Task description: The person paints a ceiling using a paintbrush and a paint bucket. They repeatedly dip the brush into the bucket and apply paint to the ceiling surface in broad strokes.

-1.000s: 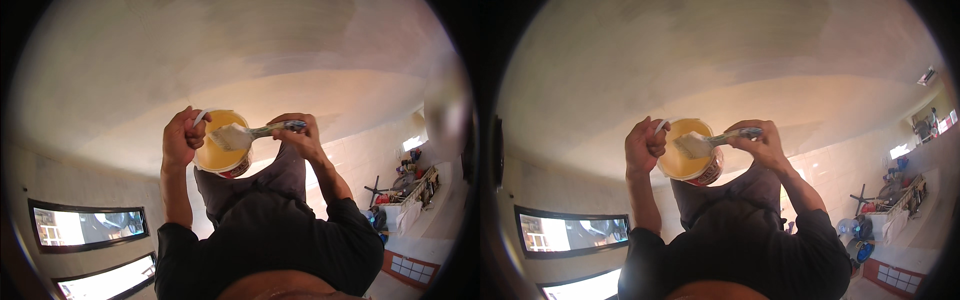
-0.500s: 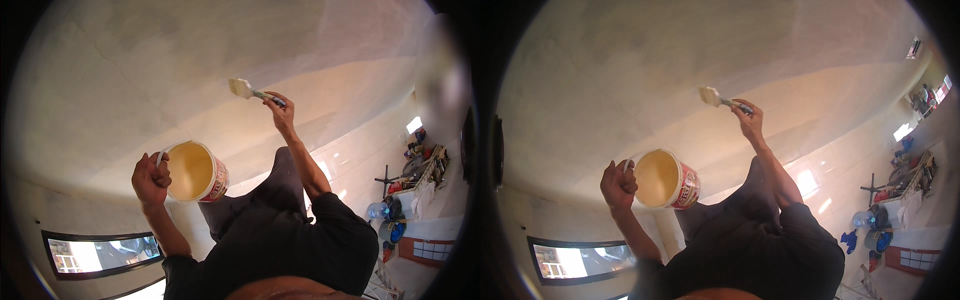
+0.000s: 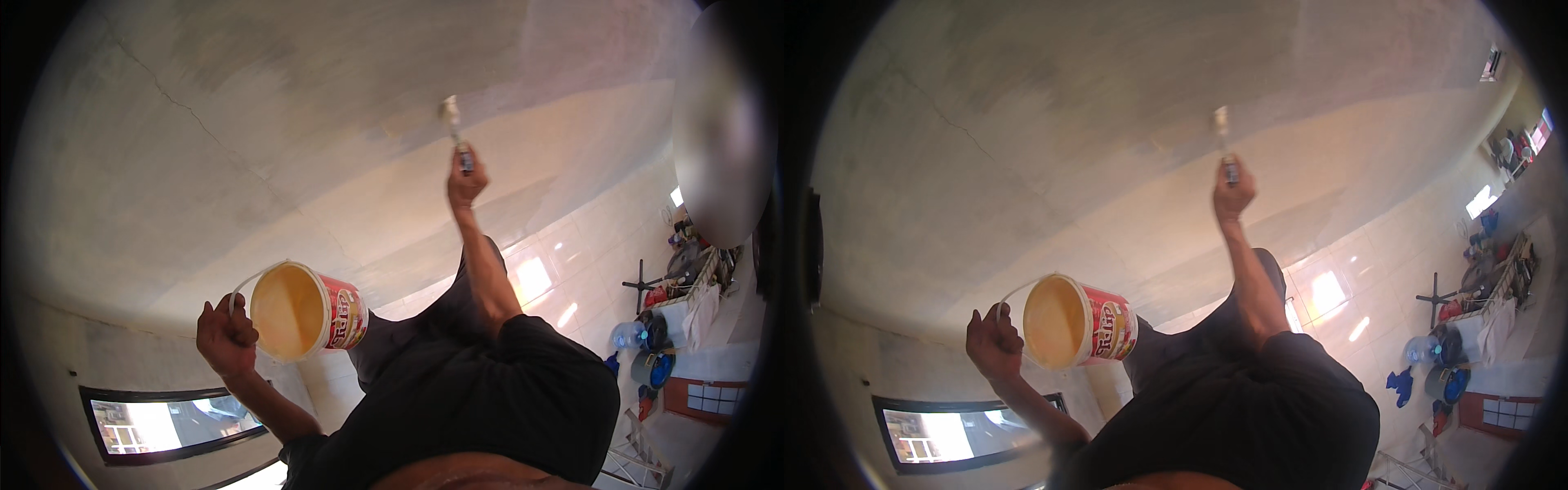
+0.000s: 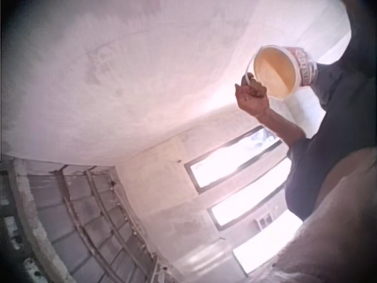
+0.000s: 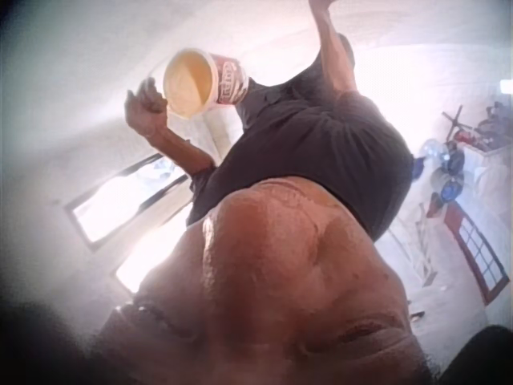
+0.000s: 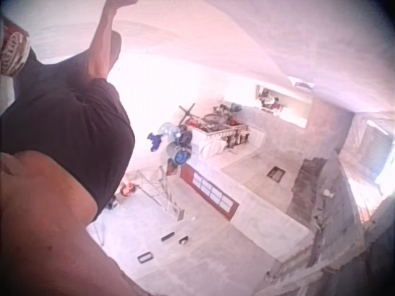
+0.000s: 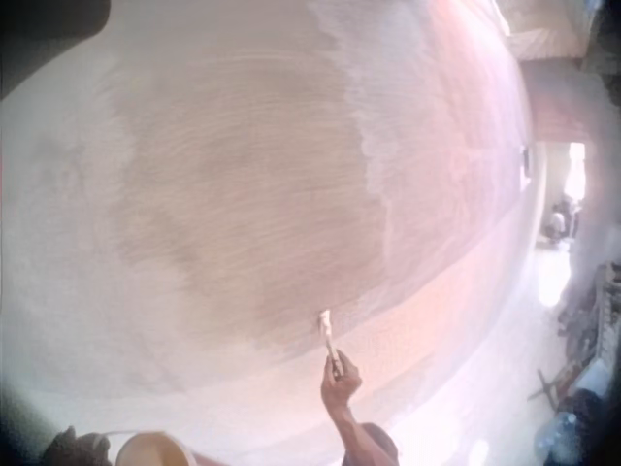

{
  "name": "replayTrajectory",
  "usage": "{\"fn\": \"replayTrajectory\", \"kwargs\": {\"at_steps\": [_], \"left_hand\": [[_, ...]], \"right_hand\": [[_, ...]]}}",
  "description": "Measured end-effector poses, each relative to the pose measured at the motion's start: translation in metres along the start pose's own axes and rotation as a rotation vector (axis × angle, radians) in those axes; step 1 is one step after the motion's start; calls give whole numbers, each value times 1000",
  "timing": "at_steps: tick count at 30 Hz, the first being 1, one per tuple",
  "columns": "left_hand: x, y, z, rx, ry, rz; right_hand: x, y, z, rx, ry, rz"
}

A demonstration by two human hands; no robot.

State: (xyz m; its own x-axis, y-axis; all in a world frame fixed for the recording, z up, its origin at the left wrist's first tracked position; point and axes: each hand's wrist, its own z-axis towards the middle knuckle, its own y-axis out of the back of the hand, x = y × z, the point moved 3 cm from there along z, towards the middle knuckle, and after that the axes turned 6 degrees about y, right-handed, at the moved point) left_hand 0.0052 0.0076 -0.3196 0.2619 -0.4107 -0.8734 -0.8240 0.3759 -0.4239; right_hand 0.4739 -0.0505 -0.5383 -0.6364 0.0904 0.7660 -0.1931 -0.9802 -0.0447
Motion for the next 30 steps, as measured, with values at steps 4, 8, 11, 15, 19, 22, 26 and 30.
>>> {"fn": "replayTrajectory", "kwargs": {"at_steps": [4, 8, 11, 15, 19, 22, 26, 30], "left_hand": [[6, -1, 0, -66, 5, -15], [7, -14, -1, -149, -1, 15], [5, -20, -2, -209, -28, 8], [5, -18, -7, -186, -52, 21], [6, -15, -8, -227, -88, 38], [6, -19, -7, -199, -97, 35], [8, -17, -13, -197, -88, -3], [7, -11, -11, -105, -68, -28]], "right_hand": [[100, -46, -83, 187, 285, 160], [157, -60, -116, 523, 282, 506], [151, -70, -106, 604, 224, 573], [72, -58, -32, 517, 146, 541], [-55, -8, 77, 358, -82, 484], [-128, 36, 149, 26, -169, 415], [-134, 63, 183, -309, -143, 147], [-94, 25, 124, -102, 26, -86]]}}
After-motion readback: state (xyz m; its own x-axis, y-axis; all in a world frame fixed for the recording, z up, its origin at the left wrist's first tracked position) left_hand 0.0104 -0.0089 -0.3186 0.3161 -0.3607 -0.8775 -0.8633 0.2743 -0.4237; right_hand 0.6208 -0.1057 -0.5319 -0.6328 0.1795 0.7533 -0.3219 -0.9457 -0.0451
